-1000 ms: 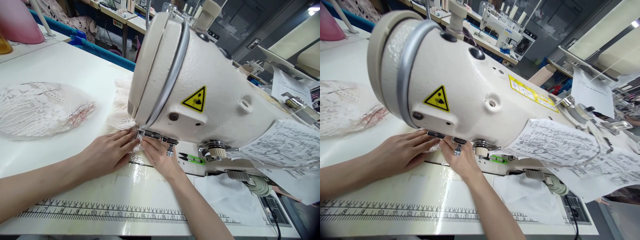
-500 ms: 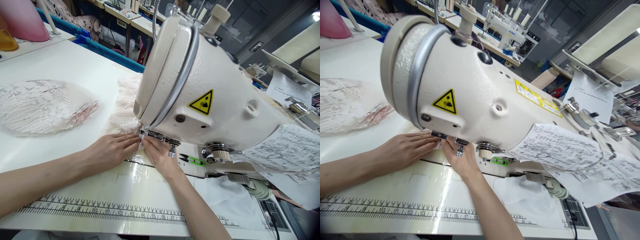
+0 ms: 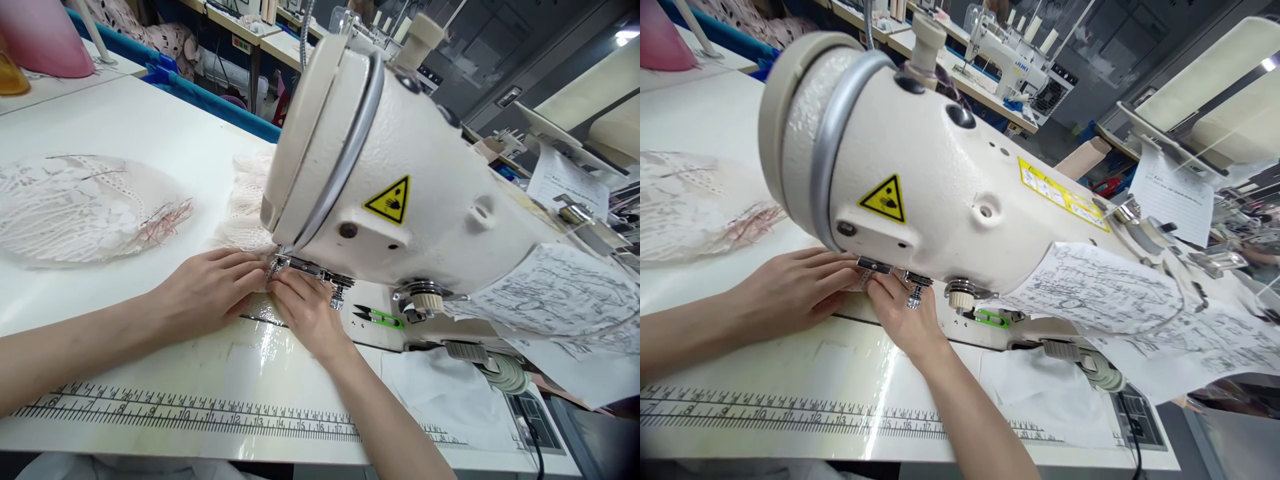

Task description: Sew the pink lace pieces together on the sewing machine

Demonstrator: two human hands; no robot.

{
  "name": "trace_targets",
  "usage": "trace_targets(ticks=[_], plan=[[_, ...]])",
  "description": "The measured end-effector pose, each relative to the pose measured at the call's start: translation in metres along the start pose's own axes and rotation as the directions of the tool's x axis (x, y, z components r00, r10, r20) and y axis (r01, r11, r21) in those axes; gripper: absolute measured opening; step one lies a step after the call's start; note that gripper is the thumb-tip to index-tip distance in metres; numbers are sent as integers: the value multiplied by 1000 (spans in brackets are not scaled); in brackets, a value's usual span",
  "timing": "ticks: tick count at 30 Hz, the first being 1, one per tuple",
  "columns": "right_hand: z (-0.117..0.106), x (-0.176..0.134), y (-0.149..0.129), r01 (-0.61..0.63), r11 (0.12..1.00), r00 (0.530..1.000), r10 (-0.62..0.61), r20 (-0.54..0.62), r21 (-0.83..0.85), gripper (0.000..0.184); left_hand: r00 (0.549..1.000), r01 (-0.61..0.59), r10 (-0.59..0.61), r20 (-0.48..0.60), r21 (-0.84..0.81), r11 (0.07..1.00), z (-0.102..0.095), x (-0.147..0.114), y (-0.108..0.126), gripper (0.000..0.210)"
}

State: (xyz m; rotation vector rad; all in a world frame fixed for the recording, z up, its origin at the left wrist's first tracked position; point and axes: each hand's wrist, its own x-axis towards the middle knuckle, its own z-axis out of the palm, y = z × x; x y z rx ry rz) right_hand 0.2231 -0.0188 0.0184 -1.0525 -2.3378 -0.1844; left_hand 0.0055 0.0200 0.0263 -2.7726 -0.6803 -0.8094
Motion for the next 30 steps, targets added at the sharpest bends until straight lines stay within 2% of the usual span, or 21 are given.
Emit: trace_targets(ticks=[4, 7, 11, 15, 18, 21, 25, 30], plan=[[0, 0, -3, -127, 979, 992, 125, 24, 162, 14, 1000, 14, -16, -22, -65, 998, -2, 1, 3, 24], [3, -3, -6, -210, 960, 978, 204, 52, 185, 15, 999, -14, 6, -46, -157, 987, -2, 1, 5, 23], [7, -4, -7, -161, 968, 986, 168, -20, 194, 14, 997, -9, -8, -82, -216, 976, -5, 0, 8, 24], [5, -1, -6, -64, 965, 992, 89, -87, 256, 14, 993, 39, -60, -106, -193, 980, -5, -2, 9, 32], [4, 1, -6, -32, 958, 994, 60, -91, 286, 21, 990, 122, -132, -51, -160, 980, -4, -3, 7, 38], [3, 1, -5, -21, 931, 997, 49, -67, 364, 27, 994, 107, -107, 8, -130, 986, -5, -4, 4, 27], [3, -1, -7, -81, 894, 996, 92, -4, 440, 18, 999, 48, -51, -19, -141, 989, -7, -2, 1, 24], [1, 0, -9, -179, 907, 982, 188, 14, 381, 3, 998, 48, -56, -36, -194, 980, -7, -3, 1, 28]])
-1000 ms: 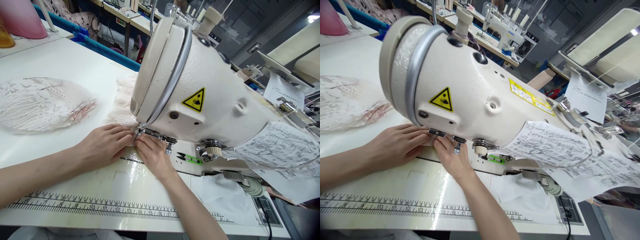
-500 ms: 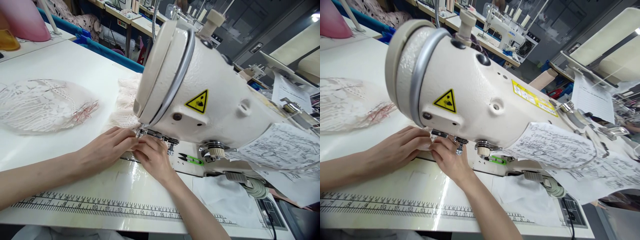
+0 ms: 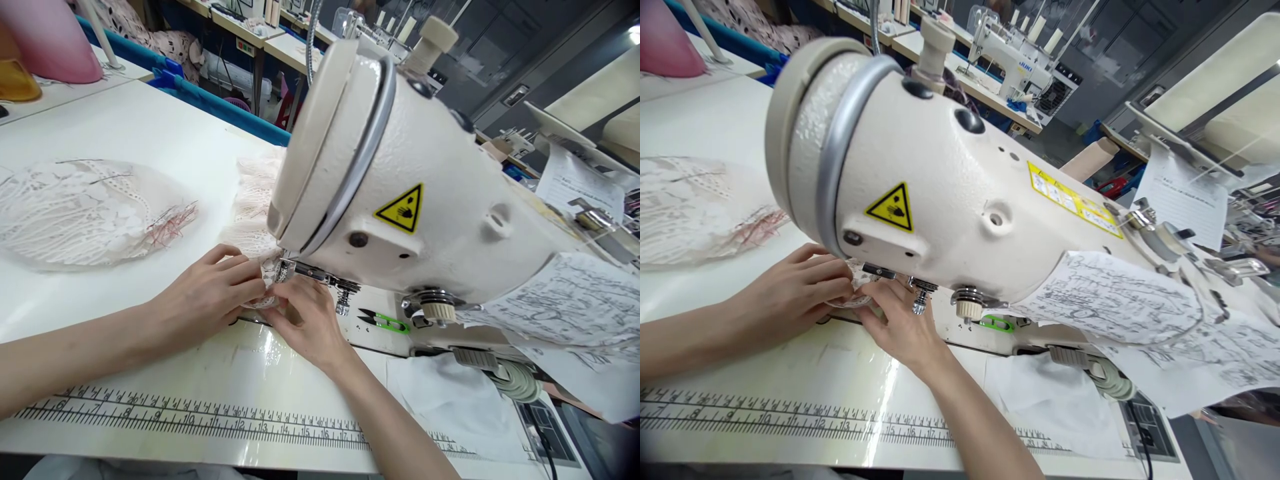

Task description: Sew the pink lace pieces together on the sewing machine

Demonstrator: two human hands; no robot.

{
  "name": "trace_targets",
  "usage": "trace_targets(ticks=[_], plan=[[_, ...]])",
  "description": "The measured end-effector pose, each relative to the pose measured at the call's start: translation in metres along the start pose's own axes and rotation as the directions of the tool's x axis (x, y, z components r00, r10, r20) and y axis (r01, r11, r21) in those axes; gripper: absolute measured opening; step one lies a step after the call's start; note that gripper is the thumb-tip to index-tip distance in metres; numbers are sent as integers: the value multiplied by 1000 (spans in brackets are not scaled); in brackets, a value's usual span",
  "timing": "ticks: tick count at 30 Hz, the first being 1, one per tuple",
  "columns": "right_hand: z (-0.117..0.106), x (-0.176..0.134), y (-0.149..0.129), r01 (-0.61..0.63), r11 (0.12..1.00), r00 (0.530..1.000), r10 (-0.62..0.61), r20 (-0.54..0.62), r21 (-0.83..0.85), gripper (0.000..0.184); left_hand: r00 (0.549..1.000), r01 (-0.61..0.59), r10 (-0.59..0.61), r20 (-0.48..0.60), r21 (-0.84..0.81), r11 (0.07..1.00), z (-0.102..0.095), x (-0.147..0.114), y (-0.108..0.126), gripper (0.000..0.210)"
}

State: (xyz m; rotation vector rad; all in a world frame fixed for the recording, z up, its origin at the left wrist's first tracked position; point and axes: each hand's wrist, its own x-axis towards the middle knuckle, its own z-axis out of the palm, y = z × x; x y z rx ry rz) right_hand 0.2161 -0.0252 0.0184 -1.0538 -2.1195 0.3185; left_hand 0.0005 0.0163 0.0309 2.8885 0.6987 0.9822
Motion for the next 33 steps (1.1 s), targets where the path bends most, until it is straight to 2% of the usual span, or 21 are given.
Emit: trace_targets(ticks=[7, 9, 13, 15, 19, 23, 26, 30, 33], plan=[[-3, 0, 1, 179, 982, 981, -183, -68, -53, 16, 999, 38, -38, 15, -21, 999, 1, -2, 0, 28], [-5, -3, 0, 175, 979, 982, -181, -58, -102, 15, 999, 36, -36, 19, 8, 999, 3, -3, 0, 28], [-4, -6, -3, 76, 955, 995, -89, -33, -288, 11, 999, 16, -16, 37, 18, 1000, 4, -4, 0, 26], [-3, -4, -4, 107, 934, 993, -121, -18, -340, 9, 999, 6, -7, 45, 22, 1000, 2, -2, 0, 25], [-4, 0, -4, 224, 917, 969, -245, -21, -331, 15, 999, -32, 29, 31, 88, 996, 3, 0, -2, 24], [-7, 0, -4, 226, 913, 970, -243, -8, -341, 21, 990, -126, 119, 80, 88, 988, 11, -7, -8, 42], [-6, -2, -3, 227, 905, 972, -234, 26, -360, 23, 985, -114, 102, 141, 83, 990, 15, -14, -13, 52], [-4, -3, -2, 226, 911, 973, -224, 47, -344, 24, 969, -84, 62, 239, 82, 993, 14, -19, -19, 54], [-2, -4, -1, 243, 912, 970, -240, 51, -330, 21, 969, -89, 75, 235, 50, 995, 16, -22, -23, 56]])
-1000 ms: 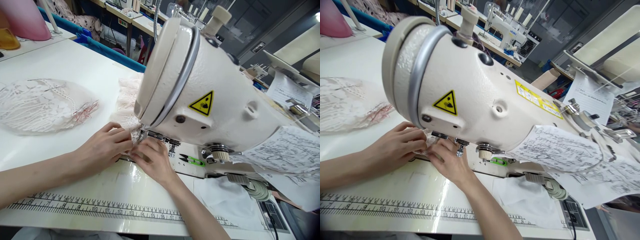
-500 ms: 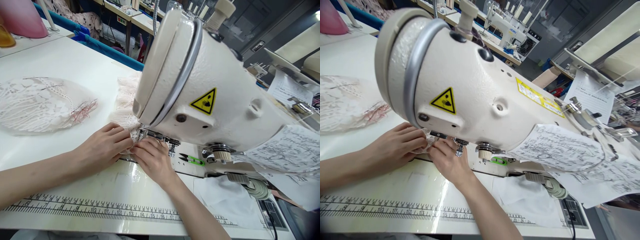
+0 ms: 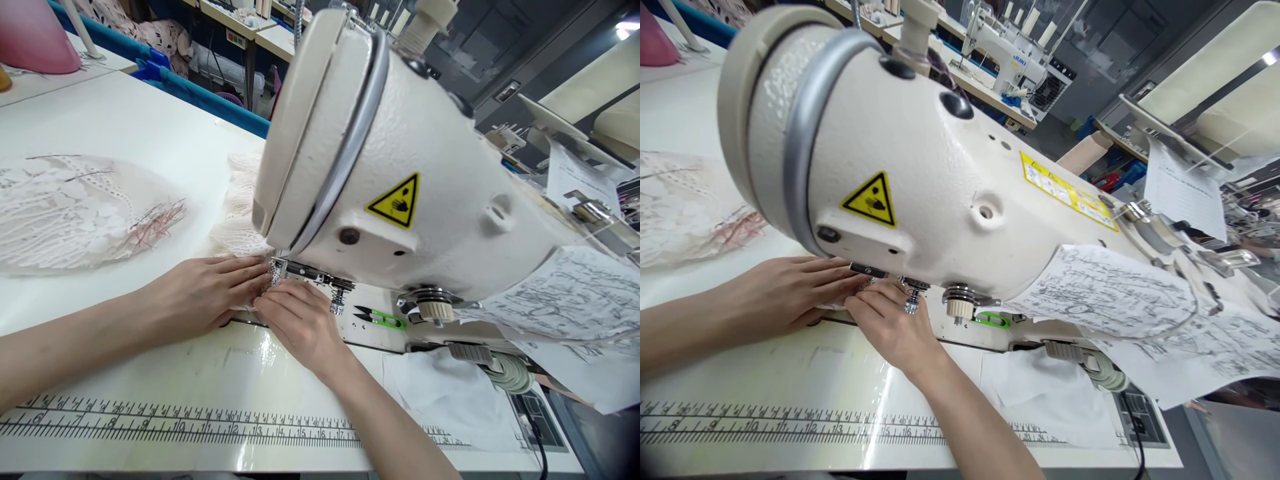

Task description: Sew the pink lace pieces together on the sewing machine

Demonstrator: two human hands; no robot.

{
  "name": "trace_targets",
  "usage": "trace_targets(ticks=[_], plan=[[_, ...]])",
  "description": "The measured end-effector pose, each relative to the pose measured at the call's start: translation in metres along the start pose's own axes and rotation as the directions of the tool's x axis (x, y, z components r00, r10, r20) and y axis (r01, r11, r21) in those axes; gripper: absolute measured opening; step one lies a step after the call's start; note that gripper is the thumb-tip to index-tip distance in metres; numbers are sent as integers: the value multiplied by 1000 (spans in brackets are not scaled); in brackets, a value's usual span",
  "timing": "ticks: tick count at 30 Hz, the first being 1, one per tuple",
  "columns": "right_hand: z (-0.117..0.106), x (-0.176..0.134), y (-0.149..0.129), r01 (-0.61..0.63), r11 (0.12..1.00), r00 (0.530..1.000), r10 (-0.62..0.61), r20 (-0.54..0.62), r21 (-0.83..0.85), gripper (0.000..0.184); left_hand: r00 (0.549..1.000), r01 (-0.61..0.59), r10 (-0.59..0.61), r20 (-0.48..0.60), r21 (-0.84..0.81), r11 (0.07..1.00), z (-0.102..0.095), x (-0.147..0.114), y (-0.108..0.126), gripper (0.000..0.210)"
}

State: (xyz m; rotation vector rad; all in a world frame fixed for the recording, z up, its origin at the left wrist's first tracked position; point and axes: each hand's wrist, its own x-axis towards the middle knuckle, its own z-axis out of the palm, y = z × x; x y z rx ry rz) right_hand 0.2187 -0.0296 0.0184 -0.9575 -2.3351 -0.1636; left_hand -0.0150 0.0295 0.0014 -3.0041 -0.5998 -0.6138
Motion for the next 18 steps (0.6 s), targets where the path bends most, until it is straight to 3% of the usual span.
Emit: trace_targets(ticks=[3, 7, 12, 18], plan=[[0, -1, 0, 6, 1000, 999, -6, 45, -5, 19, 999, 3, -5, -47, -43, 999, 4, -2, -2, 60], [-2, 0, -2, 36, 999, 997, -35, 62, -11, 21, 999, 24, -21, 29, -105, 994, 0, 0, -5, 60], [1, 2, -3, 58, 997, 998, -58, -17, -50, 21, 1000, -13, 13, 3, -42, 999, -8, 5, -6, 57], [4, -2, -1, 55, 996, 997, -51, 58, -74, 24, 998, 55, -55, 5, -55, 997, 0, 2, -4, 54]])
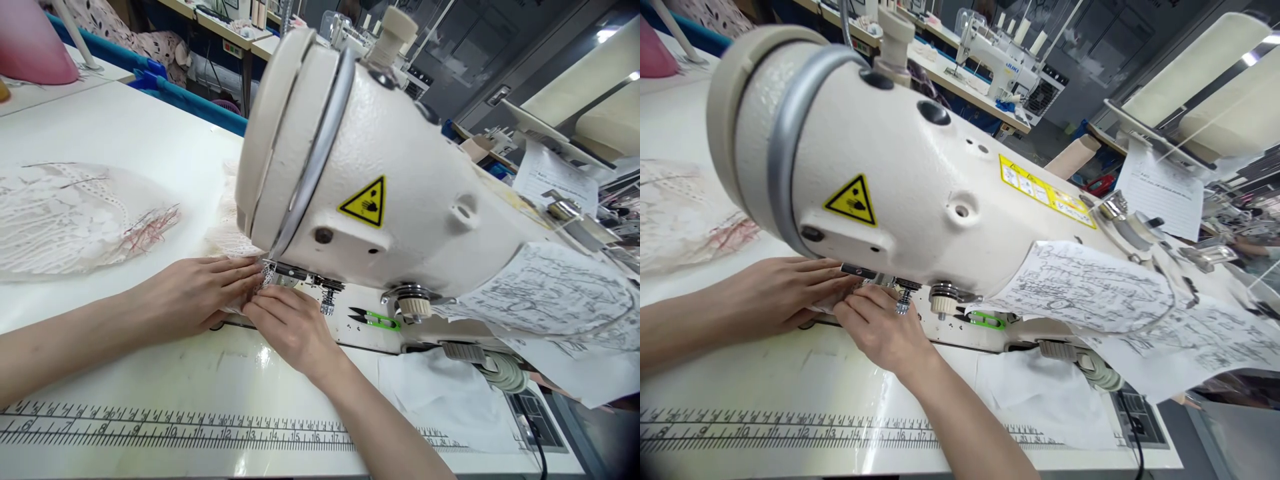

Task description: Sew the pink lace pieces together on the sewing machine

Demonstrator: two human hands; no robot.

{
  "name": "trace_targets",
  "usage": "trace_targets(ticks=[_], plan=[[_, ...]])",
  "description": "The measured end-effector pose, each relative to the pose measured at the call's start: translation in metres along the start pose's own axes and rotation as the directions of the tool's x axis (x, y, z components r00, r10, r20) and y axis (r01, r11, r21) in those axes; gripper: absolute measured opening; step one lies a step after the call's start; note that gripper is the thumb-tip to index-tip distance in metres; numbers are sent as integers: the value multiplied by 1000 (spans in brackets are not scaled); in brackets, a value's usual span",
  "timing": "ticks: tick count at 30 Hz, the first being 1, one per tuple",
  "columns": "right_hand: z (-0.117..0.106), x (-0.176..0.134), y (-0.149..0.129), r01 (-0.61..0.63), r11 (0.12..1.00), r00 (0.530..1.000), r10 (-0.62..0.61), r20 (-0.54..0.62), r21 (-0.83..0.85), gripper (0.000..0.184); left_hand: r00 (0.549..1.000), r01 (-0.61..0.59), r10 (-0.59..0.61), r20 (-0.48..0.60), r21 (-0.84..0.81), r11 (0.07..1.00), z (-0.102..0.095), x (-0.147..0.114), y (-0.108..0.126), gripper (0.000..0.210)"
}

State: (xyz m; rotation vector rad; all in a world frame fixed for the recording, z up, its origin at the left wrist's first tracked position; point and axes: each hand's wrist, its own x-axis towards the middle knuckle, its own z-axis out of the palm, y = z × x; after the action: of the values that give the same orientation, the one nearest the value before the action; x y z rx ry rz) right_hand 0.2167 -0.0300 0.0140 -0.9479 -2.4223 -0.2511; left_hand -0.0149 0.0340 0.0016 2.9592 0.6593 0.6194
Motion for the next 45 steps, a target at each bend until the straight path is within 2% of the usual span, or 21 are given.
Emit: trace_targets(ticks=[5, 9, 16, 25, 28, 34, 40, 45], plan=[[0, 0, 0, -23, 1000, 1000, 23, 13, -4, 23, 998, 55, -55, 7, -3, 998, 4, -1, 2, 51], [-3, 0, 1, -48, 999, 999, 48, 10, 4, 26, 1000, 17, -16, -11, 57, 998, -2, 3, 6, 49], [-8, -2, 7, -30, 1000, 999, 30, -28, 3, 22, 999, -20, 24, -32, 142, 990, -6, 6, 12, 51], [-8, -9, 13, -96, 991, 995, 95, 25, 92, 18, 997, -50, 65, -47, 273, 961, -6, 11, 18, 54], [-9, -11, 14, -136, 989, 988, 132, 78, 59, 20, 997, -47, 65, -49, 298, 953, -7, 12, 20, 55], [-13, -12, 11, -189, 982, 982, 189, -1, 10, 21, 997, -15, 36, -63, 312, 950, -7, 13, 24, 58], [-17, -13, 9, -249, 960, 962, 260, 80, -127, 19, 994, -39, 72, -85, 339, 940, -6, 14, 24, 58], [-14, -20, 10, -282, 948, 956, 290, 37, -146, 19, 995, -29, 58, -80, 325, 945, -5, 14, 23, 55]])
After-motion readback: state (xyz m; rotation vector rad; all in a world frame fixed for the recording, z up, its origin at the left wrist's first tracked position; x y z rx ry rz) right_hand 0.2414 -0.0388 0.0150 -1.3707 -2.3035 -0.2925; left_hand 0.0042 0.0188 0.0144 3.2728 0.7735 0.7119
